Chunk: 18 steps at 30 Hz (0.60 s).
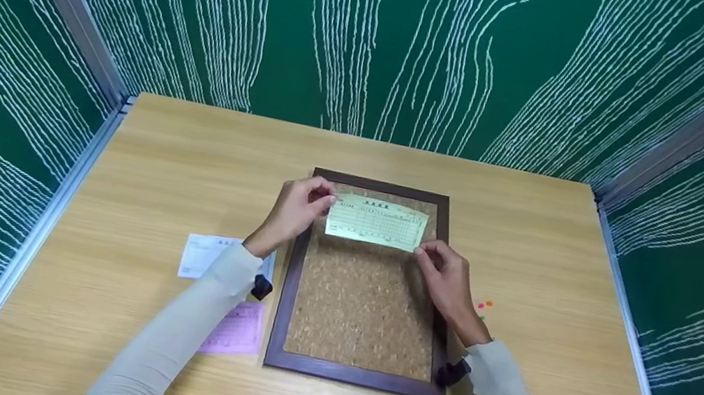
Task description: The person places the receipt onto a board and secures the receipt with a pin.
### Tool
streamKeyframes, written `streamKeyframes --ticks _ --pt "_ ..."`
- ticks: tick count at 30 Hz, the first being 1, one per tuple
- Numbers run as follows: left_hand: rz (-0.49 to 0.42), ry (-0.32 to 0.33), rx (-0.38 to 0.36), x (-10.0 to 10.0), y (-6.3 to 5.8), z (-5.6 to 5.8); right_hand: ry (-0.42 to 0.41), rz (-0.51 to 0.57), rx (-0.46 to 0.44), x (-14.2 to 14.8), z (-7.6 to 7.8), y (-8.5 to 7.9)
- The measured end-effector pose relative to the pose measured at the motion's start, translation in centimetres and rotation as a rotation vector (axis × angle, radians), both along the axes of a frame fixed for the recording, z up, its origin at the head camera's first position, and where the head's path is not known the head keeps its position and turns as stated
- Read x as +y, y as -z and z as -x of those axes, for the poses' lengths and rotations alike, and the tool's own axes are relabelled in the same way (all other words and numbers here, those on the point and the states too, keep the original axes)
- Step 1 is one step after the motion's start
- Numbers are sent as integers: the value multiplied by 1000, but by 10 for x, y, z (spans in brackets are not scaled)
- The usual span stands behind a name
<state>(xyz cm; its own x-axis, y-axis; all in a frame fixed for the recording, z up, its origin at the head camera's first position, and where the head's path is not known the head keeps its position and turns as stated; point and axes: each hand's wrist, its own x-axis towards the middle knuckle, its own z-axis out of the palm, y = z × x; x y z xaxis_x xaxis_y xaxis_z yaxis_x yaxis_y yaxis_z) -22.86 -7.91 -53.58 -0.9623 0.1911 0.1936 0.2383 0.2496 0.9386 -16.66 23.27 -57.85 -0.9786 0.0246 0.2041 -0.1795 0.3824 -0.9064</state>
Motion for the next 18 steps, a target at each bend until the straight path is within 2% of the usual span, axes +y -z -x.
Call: streamKeyframes --ticks 4,11,18 --pt "11 -22 -21 2 5 2 10 -4 -6 0 2 6" --pt "9 -52 -25 7 16 6 -30 -8 -18 5 2 11" --pt "20 -73 -72 8 25 9 -55 -35 -29 6 5 13"
